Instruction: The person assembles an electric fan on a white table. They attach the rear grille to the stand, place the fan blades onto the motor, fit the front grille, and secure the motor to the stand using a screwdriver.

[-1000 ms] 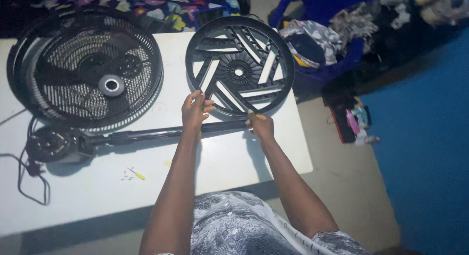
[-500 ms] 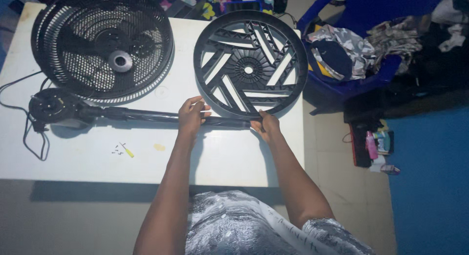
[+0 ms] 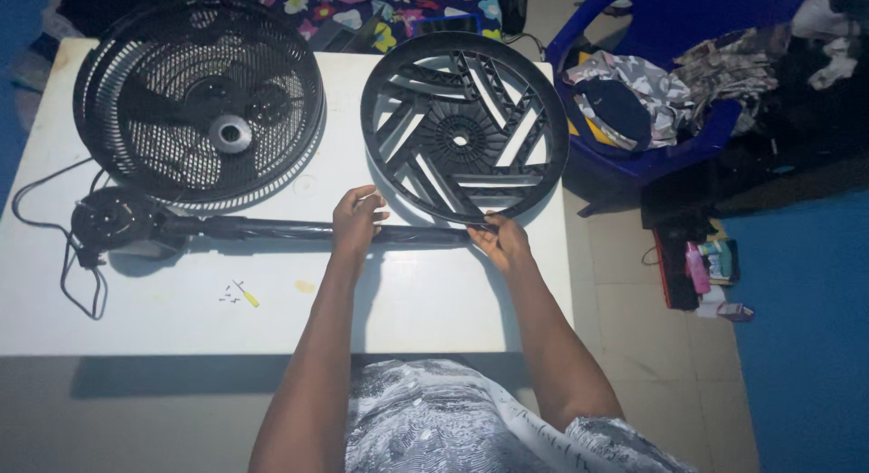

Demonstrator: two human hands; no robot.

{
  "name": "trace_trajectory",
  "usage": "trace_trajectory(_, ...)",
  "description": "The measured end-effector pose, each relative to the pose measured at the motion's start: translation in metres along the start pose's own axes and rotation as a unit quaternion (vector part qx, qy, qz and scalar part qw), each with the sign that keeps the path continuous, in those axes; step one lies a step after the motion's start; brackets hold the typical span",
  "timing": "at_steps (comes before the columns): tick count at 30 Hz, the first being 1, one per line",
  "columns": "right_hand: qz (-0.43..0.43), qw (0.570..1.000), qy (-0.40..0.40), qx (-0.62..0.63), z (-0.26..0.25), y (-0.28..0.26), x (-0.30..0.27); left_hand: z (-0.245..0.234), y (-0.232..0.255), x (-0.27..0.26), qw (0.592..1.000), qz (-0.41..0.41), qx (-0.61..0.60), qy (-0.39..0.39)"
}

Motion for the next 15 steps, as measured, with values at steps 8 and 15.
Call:
trace_trajectory(8,-0.034,0.999,-0.019,-0.007,0.037,0.000,-0.043,0.016,-0.001,0.018,0.999,0.004,0.033,-0.042)
trace_trajectory(15,-0.065,0.995,-0.047,-0.054,0.070,0.006,-0.069,0.041,-0.016,0.023,0.968,-0.044,-0.218,-0.117)
Point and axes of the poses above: each hand's wrist, its own x-axis towards the middle knuckle, its own z-axis out of the palm, y = z × x, the point moved 1 cm from there along x, towards the middle knuckle, and after that the axes turned 7 degrees about x, right-handed, at the moved point
